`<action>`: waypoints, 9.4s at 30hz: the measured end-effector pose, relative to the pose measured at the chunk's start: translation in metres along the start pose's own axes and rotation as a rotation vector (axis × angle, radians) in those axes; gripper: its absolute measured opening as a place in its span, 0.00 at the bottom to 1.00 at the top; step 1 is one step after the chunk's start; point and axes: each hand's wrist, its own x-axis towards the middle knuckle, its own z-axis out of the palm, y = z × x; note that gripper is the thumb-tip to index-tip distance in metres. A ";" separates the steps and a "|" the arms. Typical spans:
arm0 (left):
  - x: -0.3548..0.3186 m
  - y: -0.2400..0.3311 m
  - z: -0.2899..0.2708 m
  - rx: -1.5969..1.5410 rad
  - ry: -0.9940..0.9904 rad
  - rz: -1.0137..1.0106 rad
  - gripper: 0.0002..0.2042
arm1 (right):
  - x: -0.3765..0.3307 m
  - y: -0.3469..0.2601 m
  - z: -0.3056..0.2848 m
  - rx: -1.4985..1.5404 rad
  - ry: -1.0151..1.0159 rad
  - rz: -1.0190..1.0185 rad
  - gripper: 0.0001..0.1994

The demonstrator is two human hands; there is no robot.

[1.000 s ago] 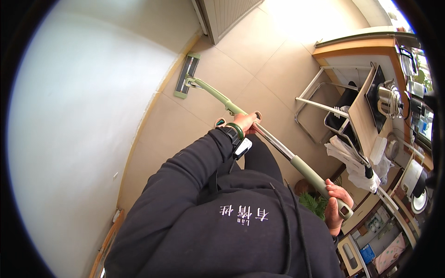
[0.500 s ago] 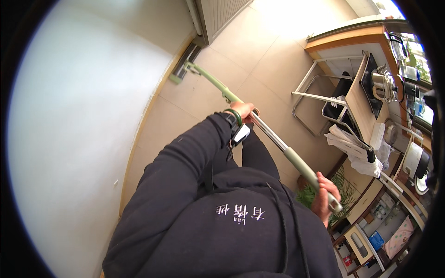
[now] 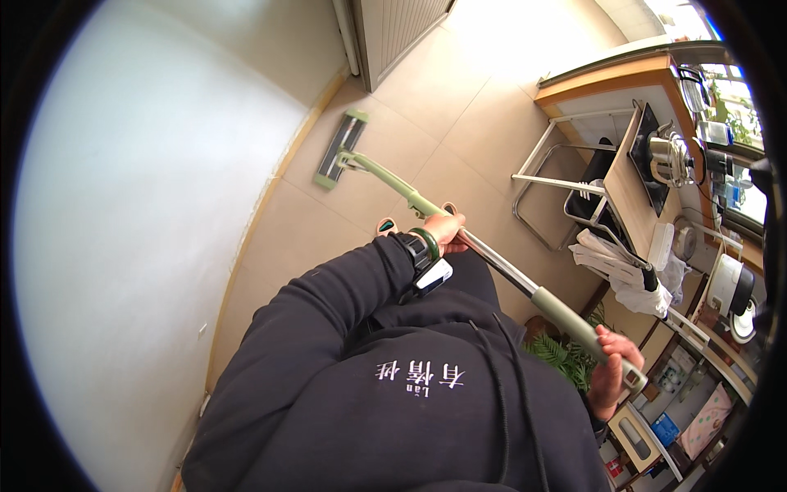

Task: The person mops the tiled floor of a home using a flat mop. They move the mop back and forth across the living area, around furniture, and into a sunlit balcony area, covering multiple rooms in sequence.

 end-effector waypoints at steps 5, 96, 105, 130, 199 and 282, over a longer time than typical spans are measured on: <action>-0.010 -0.002 -0.023 -0.326 0.029 0.071 0.07 | 0.082 -0.003 0.011 0.081 -0.176 -0.030 0.14; 0.734 1.398 0.523 0.170 0.033 0.376 0.10 | 1.497 0.152 -0.143 -0.024 -0.056 -0.137 0.09; 0.668 1.324 0.605 -0.184 -0.108 0.120 0.08 | 1.474 0.082 -0.254 -0.069 -0.138 -0.028 0.09; 0.768 1.510 0.774 -0.479 -0.038 0.269 0.03 | 1.795 0.133 -0.448 0.031 -0.411 -0.301 0.07; 0.662 1.633 0.782 0.256 -0.292 -0.188 0.08 | 1.722 0.001 -0.363 0.185 0.296 -0.230 0.10; 0.802 1.780 0.660 0.177 -0.020 0.095 0.07 | 1.916 0.052 -0.221 -0.024 0.374 -0.001 0.02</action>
